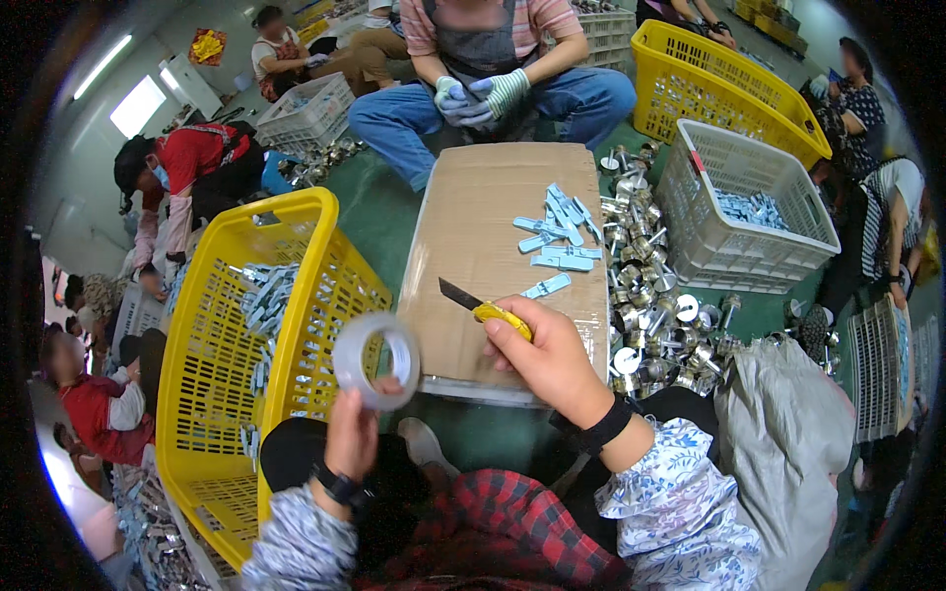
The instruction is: Sorting and packing small metal hardware components in a manufacturing environment.
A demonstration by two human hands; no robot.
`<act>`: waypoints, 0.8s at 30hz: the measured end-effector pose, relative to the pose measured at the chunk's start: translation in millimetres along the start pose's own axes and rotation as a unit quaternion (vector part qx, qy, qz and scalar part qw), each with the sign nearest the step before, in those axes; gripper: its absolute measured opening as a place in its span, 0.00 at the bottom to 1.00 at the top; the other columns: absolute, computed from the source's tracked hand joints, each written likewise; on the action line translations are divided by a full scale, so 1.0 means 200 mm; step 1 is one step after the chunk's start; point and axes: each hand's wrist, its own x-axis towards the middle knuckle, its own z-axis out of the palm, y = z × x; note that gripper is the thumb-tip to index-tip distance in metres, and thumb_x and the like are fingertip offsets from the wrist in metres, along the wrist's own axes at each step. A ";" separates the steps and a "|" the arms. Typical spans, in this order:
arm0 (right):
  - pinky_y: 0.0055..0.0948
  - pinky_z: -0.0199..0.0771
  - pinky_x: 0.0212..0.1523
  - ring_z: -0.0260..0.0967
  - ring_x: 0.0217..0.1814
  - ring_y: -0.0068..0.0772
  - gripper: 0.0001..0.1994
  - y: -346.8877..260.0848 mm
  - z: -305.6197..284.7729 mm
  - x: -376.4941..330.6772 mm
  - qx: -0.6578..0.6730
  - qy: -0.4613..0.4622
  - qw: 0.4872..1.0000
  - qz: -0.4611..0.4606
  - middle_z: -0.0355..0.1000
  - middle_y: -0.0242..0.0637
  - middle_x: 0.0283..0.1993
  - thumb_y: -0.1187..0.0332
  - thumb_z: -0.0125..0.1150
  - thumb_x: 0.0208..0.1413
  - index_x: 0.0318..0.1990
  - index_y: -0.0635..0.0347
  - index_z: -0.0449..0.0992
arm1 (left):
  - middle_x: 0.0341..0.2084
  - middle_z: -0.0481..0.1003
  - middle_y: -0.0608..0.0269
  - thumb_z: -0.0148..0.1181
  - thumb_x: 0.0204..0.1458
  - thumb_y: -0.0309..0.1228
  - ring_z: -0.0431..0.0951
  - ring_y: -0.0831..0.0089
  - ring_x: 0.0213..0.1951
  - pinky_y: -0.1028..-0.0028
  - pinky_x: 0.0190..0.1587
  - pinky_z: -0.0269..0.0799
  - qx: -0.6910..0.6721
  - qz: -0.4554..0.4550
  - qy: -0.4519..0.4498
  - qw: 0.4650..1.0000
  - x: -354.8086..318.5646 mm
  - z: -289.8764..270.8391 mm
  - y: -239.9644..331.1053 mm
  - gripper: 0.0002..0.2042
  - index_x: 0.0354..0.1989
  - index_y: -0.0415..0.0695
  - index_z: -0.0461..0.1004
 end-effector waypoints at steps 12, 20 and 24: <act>0.14 0.64 0.24 0.64 0.22 0.16 0.10 0.14 -0.01 -0.03 -0.048 0.016 0.998 0.022 0.68 0.30 0.25 0.67 0.48 0.56 0.40 0.64 0.67 | 0.34 0.69 0.63 0.52 0.50 0.29 0.68 0.81 0.35 0.80 0.37 0.63 0.110 -0.049 0.114 0.986 -0.17 -0.06 -0.27 0.12 0.40 0.37 0.63; 0.16 0.63 0.23 0.63 0.21 0.15 0.08 0.13 -0.04 -0.06 -0.053 0.024 0.998 0.006 0.68 0.29 0.23 0.68 0.50 0.54 0.36 0.64 0.69 | 0.33 0.68 0.62 0.53 0.49 0.26 0.67 0.79 0.36 0.78 0.40 0.63 0.132 -0.014 0.121 0.984 -0.25 -0.05 -0.35 0.12 0.41 0.38 0.62; 0.16 0.64 0.23 0.64 0.22 0.15 0.08 0.12 -0.03 -0.05 -0.049 0.020 0.999 0.001 0.68 0.29 0.23 0.68 0.51 0.53 0.36 0.64 0.69 | 0.35 0.69 0.62 0.47 0.53 0.30 0.68 0.79 0.36 0.78 0.40 0.63 0.154 -0.016 0.122 0.980 -0.24 -0.05 -0.34 0.11 0.42 0.38 0.63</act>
